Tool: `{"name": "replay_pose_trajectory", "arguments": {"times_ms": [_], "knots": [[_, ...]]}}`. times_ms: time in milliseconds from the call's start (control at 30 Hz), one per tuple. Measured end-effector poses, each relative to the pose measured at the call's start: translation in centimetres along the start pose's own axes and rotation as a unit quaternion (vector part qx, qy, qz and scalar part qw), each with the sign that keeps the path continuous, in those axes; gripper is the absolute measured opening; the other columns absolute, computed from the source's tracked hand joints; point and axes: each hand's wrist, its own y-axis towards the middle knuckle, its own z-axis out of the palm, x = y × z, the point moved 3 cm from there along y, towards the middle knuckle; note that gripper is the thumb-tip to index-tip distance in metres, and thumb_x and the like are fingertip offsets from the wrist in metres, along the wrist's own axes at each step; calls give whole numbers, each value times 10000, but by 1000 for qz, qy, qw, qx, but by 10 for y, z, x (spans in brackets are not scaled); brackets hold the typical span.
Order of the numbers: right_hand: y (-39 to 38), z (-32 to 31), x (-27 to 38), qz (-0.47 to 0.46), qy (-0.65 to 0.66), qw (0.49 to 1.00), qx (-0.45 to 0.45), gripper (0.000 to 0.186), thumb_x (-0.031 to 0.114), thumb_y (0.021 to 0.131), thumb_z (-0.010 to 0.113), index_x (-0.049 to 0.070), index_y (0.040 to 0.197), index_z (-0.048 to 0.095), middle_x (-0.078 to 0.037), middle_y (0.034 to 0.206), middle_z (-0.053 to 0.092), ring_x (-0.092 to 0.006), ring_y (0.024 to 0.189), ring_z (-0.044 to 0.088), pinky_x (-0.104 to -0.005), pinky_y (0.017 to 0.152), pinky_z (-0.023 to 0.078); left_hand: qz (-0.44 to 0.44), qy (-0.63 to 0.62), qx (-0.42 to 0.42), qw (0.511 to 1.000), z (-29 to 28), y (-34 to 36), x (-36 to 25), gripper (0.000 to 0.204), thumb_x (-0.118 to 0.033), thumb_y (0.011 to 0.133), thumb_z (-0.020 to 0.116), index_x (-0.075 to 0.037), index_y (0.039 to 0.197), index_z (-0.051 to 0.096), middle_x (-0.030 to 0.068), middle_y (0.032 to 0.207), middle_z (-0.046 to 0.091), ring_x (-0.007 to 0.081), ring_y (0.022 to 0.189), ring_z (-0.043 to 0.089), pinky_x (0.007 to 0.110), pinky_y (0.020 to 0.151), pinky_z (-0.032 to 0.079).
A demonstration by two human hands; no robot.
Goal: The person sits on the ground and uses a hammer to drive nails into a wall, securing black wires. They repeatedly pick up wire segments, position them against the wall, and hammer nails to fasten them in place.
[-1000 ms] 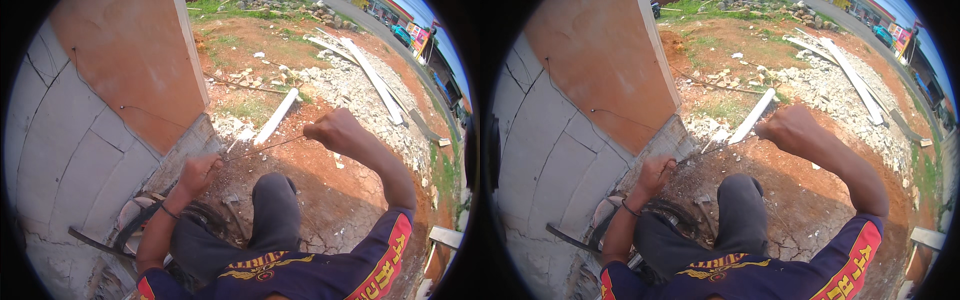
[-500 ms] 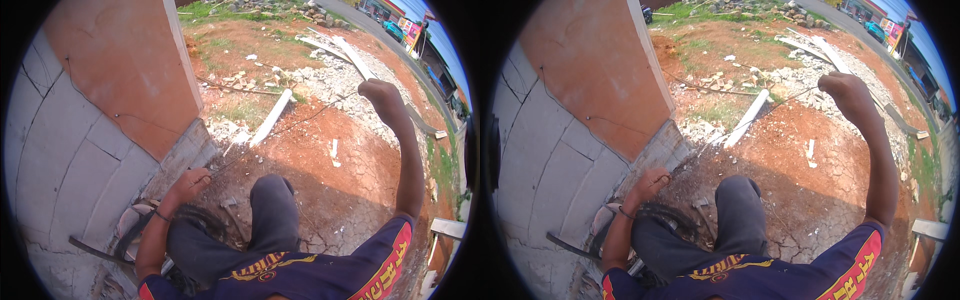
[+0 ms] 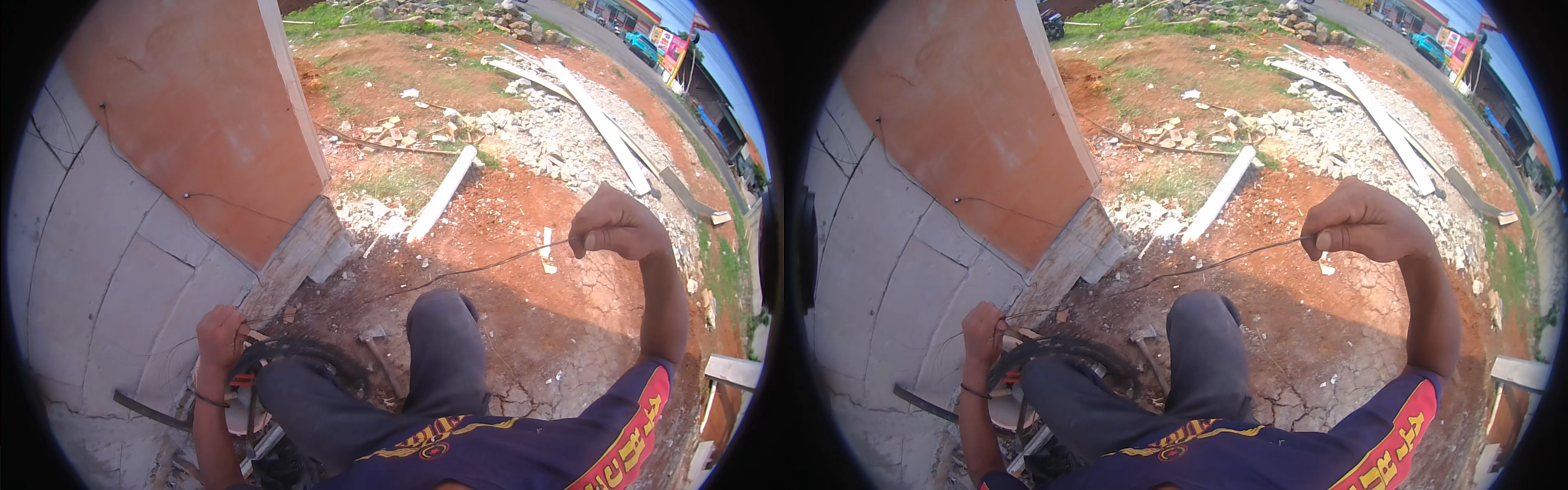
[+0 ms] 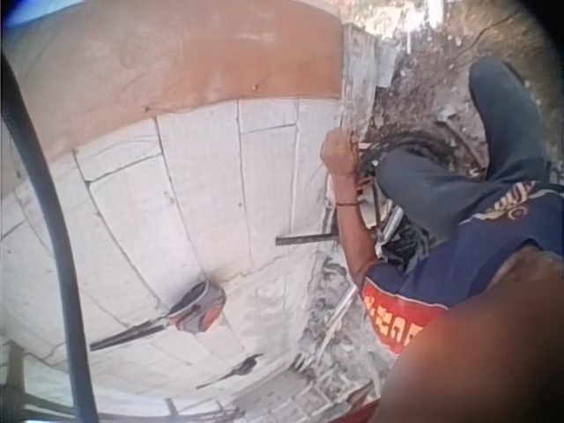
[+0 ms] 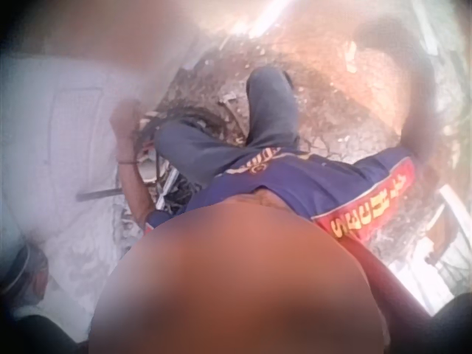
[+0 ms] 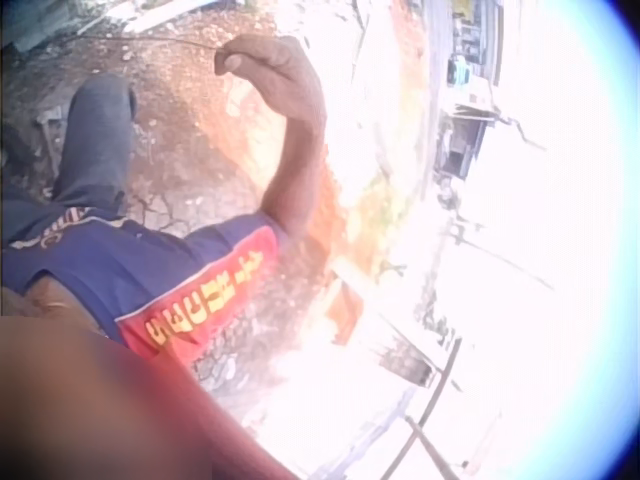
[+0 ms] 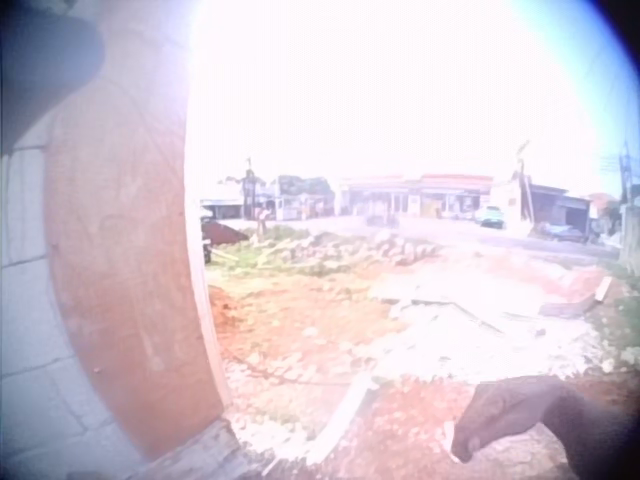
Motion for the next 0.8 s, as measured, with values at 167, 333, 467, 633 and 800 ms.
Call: {"name": "replay_pose_trajectory", "arguments": {"times_ms": [167, 333, 467, 633, 800], "knots": [[3, -3, -49, 130, -307, 902, -274, 119, 123, 940, 581, 45, 927, 670, -84, 724, 656, -225, 663, 633, -370, 597, 473, -31, 47, 8, 998, -13, -26, 17, 190, -227, 825, 613, -58, 779, 541, 122, 749, 488, 345, 708, 515, 450, 604, 394], [27, 72, -59, 264, -458, 839, 127, 92, 106, 892, 604, 88, 951, 672, -140, 768, 666, -318, 699, 651, -425, 589, 461, -91, 167, -26, 981, -50, -40, 61, 200, -214, 838, 602, -49, 772, 510, 117, 793, 465, 329, 767, 482, 438, 671, 377], [33, 77, -1, -51, 102, 963, 246, 189, 205, 960, 575, 41, 899, 647, -105, 691, 613, -277, 611, 610, -390, 532, 440, -116, 199, -35, 973, -76, -60, 85, 219, -222, 866, 577, -43, 779, 487, 126, 821, 445, 333, 808, 463, 443, 709, 358], [30, 20, -21, 161, -42, 948, -270, 195, 172, 984, 543, 21, 910, 642, -65, 749, 647, -175, 622, 582, -339, 556, 450, -120, 167, -46, 977, -80, -79, 87, 263, -247, 892, 565, -34, 770, 471, 130, 811, 449, 337, 794, 472, 441, 696, 374], [36, 82, -52, 228, -363, 880, 206, 135, 52, 844, 595, 116, 924, 684, -110, 772, 692, -305, 728, 671, -425, 630, 497, -113, 248, -79, 959, -104, -89, 116, 319, -286, 880, 590, -26, 744, 463, 121, 744, 454, 343, 699, 485, 435, 621, 385]]}}
